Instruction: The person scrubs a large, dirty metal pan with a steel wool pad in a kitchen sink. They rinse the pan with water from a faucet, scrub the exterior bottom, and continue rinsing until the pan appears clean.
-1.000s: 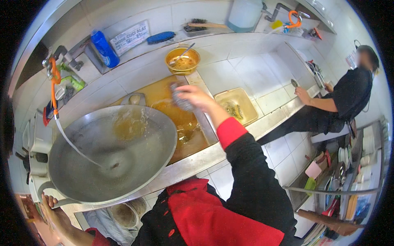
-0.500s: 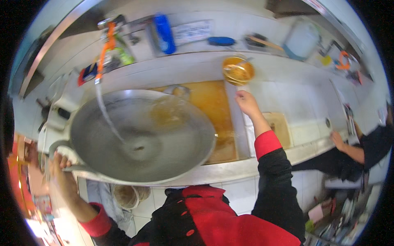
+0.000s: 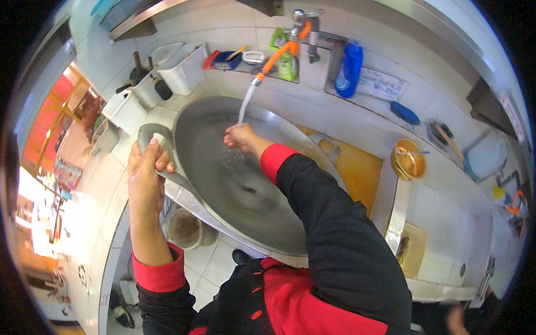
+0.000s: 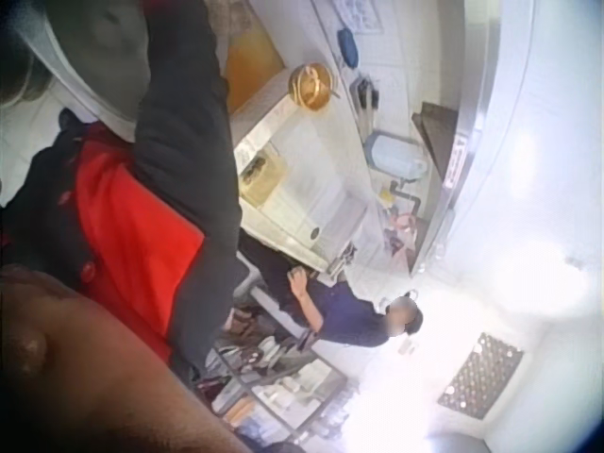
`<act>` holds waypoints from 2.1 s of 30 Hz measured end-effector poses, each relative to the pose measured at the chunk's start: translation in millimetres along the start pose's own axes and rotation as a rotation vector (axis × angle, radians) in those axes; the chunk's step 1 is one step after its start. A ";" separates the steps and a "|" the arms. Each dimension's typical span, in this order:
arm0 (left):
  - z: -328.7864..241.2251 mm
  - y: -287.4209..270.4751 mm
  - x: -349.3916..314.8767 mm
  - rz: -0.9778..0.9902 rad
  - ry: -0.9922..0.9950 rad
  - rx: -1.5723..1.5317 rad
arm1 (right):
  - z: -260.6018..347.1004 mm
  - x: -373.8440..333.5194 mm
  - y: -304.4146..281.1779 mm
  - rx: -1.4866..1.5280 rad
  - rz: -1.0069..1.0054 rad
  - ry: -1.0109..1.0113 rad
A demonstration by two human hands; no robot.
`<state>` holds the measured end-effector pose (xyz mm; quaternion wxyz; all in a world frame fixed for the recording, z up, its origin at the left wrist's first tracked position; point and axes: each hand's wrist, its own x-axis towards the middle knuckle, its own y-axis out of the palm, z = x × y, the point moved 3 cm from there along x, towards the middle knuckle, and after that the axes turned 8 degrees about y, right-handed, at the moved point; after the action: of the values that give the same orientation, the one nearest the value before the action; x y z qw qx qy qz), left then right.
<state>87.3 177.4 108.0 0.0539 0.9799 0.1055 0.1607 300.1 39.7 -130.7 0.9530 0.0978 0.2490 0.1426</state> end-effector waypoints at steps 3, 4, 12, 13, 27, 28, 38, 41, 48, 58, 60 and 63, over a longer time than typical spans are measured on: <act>-3.2 4.9 -2.7 -0.018 -0.013 0.000 | 1.3 16.2 6.5 0.001 0.023 0.065; -3.4 5.3 -3.6 -0.037 -0.023 0.006 | 1.1 12.9 1.1 0.000 0.048 0.097; -3.7 2.9 -1.6 -0.052 -0.037 -0.002 | 65.3 -51.7 -88.4 -0.781 0.111 -0.150; -4.0 1.8 -1.7 -0.062 -0.040 -0.009 | 90.5 -75.9 -88.3 -0.548 0.130 -0.246; 15.9 -18.3 13.3 -0.093 -0.097 -0.037 | 191.7 -41.0 -74.3 -0.125 -0.243 -0.472; 16.0 -14.7 12.5 -0.082 -0.102 -0.037 | 194.7 -32.9 -91.7 -0.220 -0.324 -0.476; 12.0 -5.0 9.3 -0.005 -0.081 0.018 | 179.3 -101.6 -198.5 -1.468 -0.904 -0.750; 12.2 -13.8 8.3 -0.041 -0.074 0.080 | 195.4 -132.5 -162.7 -1.322 -0.507 -0.199; 11.5 -4.0 8.5 -0.059 -0.084 0.128 | 190.2 -131.4 -117.1 -0.544 0.052 -0.017; 10.2 -11.0 9.7 -0.028 -0.093 0.106 | 195.3 -78.0 -54.6 0.105 0.032 -0.295; 10.0 -9.6 9.8 -0.029 -0.092 0.108 | 198.6 -72.8 -52.7 0.131 0.008 -0.329; 10.2 -6.8 10.1 -0.031 -0.084 0.110 | 203.2 -79.2 -52.0 0.137 0.060 -0.326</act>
<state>98.7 185.6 100.5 0.0068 0.9855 0.1270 0.1123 347.6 -58.0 65.4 0.9671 0.1916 0.0972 0.1361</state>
